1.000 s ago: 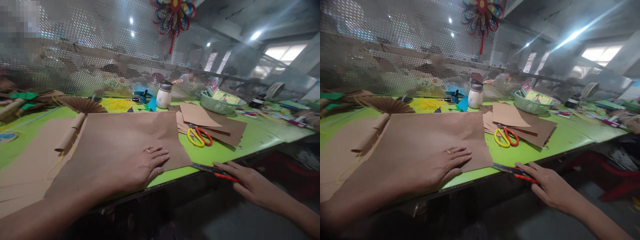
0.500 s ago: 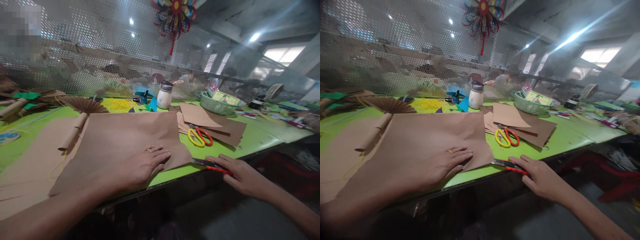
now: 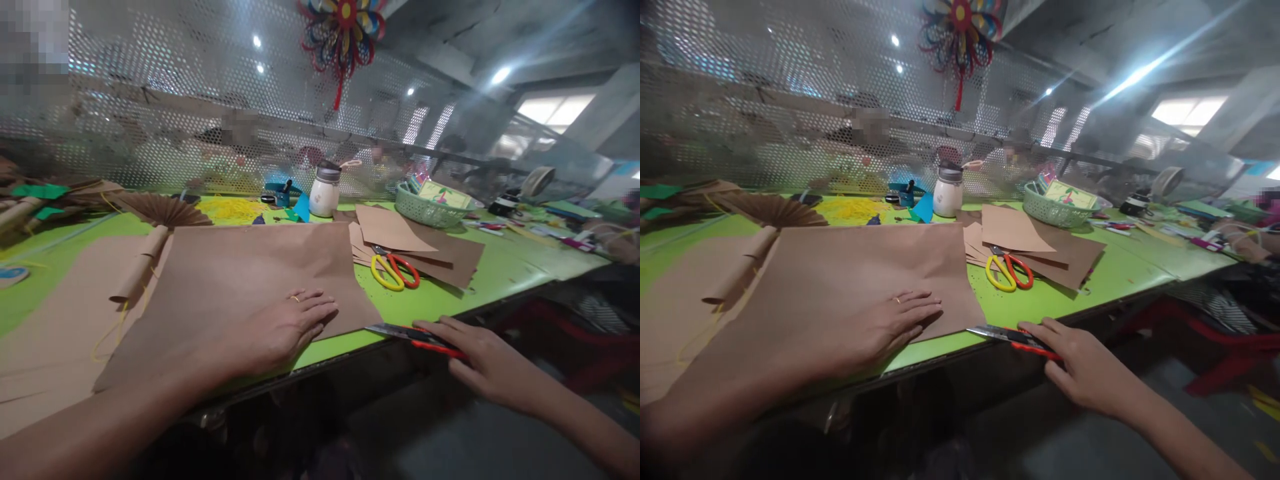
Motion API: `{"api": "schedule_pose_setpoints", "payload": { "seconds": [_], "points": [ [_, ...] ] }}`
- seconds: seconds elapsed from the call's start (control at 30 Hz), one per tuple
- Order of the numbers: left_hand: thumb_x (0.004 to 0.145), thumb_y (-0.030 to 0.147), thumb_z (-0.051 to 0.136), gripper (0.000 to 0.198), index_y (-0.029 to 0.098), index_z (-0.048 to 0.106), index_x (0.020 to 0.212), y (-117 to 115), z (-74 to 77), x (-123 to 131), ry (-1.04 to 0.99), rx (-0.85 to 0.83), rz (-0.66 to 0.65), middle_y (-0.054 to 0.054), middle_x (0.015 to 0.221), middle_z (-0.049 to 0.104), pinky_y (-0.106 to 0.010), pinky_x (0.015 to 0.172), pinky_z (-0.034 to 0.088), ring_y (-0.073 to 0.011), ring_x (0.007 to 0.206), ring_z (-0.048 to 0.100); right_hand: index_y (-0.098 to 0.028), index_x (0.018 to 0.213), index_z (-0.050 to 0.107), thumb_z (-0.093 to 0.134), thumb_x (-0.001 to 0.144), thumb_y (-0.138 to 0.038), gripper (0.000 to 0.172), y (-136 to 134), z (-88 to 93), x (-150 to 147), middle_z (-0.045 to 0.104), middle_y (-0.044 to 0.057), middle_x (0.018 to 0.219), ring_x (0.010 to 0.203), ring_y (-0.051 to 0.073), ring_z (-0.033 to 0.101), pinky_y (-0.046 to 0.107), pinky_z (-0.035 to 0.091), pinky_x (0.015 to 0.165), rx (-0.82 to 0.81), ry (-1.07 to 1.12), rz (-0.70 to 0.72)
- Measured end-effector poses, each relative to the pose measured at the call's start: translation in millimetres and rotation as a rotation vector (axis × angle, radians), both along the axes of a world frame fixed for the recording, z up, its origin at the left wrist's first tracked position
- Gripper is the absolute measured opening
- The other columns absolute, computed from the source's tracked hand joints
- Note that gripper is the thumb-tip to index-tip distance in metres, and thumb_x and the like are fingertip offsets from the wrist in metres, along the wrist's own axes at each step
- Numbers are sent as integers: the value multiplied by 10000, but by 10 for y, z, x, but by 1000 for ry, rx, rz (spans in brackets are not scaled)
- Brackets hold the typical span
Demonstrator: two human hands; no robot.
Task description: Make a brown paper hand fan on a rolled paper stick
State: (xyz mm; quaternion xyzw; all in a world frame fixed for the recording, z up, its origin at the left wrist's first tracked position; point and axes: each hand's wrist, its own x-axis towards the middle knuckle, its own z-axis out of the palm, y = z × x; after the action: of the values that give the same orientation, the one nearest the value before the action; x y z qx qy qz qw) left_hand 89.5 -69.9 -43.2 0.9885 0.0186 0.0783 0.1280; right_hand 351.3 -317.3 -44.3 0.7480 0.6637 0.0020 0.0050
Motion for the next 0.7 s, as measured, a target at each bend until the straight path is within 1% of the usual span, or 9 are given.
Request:
{"api": "schedule_pose_setpoints", "payload": {
  "seconds": [0.13,0.27,0.4,0.53,0.7],
  "points": [
    [983,309,250,419,204,472,1323,-19,46,-4,-17,-17,17,-75,1397,484,-379,1054,335,-202,1290,416,-182,1334,502,457,757,-154,579,124,31,-51,589,180,1256,1168,318,552,481,484,911,13,-23,0],
    [982,286,254,409,204,470,1319,-24,58,-5,-23,-31,11,-82,1391,490,-379,1041,347,-203,1279,428,-205,1307,534,483,736,-149,576,225,52,-117,606,161,1236,1133,317,578,474,484,911,55,12,8],
    [980,298,277,392,215,475,1309,-24,12,0,-63,-32,18,-82,1371,509,-383,1028,359,-212,1260,447,-194,1311,533,477,731,-148,584,286,33,-148,598,157,1253,1188,322,532,498,444,952,19,92,11],
    [980,329,284,383,226,501,1277,-26,-2,15,-79,-47,1,-75,1307,566,-367,998,389,-212,1213,493,-200,1330,511,466,761,-183,572,192,4,-97,574,137,1291,1229,322,491,512,422,972,-44,133,-19],
    [981,330,278,387,245,491,1293,-25,15,14,-76,-82,-9,-54,1344,538,-373,1026,364,-212,1249,458,-217,1327,506,441,774,-180,558,25,8,-70,577,94,1295,1225,306,498,493,436,967,-60,156,11]
  ]
}}
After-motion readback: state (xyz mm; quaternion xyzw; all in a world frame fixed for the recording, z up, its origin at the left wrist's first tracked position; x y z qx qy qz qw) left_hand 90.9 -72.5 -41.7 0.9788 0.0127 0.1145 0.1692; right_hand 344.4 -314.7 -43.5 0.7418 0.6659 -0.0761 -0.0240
